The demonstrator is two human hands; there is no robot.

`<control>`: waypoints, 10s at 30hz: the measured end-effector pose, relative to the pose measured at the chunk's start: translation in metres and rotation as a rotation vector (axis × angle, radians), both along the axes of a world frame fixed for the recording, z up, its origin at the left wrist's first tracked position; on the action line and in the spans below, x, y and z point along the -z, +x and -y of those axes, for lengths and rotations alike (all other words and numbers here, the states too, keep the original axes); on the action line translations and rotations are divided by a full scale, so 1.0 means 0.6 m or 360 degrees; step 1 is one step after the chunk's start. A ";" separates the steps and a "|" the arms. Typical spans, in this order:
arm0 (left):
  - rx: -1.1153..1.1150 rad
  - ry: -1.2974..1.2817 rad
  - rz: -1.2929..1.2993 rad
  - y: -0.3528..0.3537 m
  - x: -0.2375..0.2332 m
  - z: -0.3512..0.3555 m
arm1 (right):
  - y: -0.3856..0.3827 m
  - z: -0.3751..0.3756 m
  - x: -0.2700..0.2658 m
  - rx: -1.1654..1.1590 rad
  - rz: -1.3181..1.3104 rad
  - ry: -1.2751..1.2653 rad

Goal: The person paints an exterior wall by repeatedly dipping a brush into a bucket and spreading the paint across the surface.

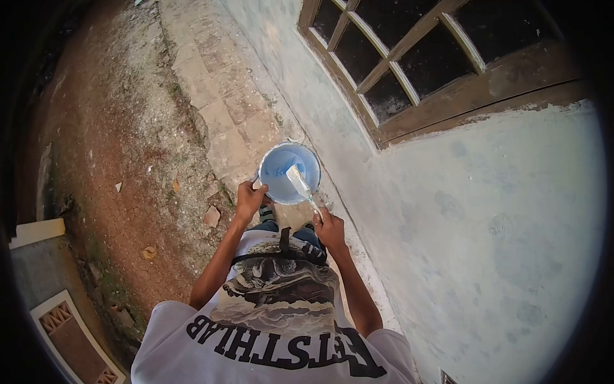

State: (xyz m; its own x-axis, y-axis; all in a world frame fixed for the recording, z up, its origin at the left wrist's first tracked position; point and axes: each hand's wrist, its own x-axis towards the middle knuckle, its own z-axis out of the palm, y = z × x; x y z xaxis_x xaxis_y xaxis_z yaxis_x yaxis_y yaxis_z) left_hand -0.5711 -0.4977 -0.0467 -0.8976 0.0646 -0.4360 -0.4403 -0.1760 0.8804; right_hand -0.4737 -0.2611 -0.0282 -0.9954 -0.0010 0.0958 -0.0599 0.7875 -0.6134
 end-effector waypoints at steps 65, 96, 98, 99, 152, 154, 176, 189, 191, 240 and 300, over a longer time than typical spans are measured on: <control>0.0219 0.0055 0.0024 -0.014 0.013 -0.042 | -0.008 0.006 -0.047 0.0970 0.1056 -0.2182; 0.0482 -0.0029 0.0137 -0.068 0.011 -0.194 | -0.104 -0.285 0.092 0.1741 0.0190 -0.2790; 0.0505 -0.0047 0.0163 -0.082 0.004 -0.182 | -0.128 -0.297 0.090 0.1754 0.0179 -0.2892; 0.0512 -0.0057 0.0173 -0.093 0.003 -0.178 | -0.144 -0.311 0.084 0.1765 0.0172 -0.2893; 0.1001 -0.0157 0.0015 -0.196 0.011 -0.126 | -0.070 -0.345 -0.110 0.1789 -0.0034 -0.2426; 0.0999 -0.0150 -0.0001 -0.186 0.006 -0.140 | -0.048 -0.317 -0.179 0.1729 -0.0092 -0.2339; 0.1400 -0.0283 -0.0384 -0.048 -0.006 -0.292 | -0.017 -0.106 -0.021 0.0926 0.0599 -0.0017; 0.1176 -0.0046 -0.0208 -0.036 -0.016 -0.304 | 0.089 -0.176 -0.063 0.1317 0.0533 -0.1941; 0.1115 0.0017 -0.0132 -0.036 -0.005 -0.293 | 0.115 -0.178 -0.071 0.1220 0.0458 -0.2487; 0.1105 -0.0172 -0.0106 -0.258 0.004 -0.145 | -0.022 -0.107 -0.218 0.1875 0.0290 -0.2116; 0.1530 -0.0098 0.0030 -0.222 -0.030 -0.246 | 0.044 -0.224 0.062 0.2367 -0.0270 -0.2172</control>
State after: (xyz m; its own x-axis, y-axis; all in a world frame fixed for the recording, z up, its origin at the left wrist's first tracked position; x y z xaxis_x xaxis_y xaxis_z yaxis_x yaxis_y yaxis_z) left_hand -0.7045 -0.3504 -0.0287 -0.4658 0.7454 -0.4769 -0.3864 0.3135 0.8674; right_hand -0.4476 -0.1264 -0.0655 -0.1384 0.7875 -0.6006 -0.0401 -0.6104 -0.7911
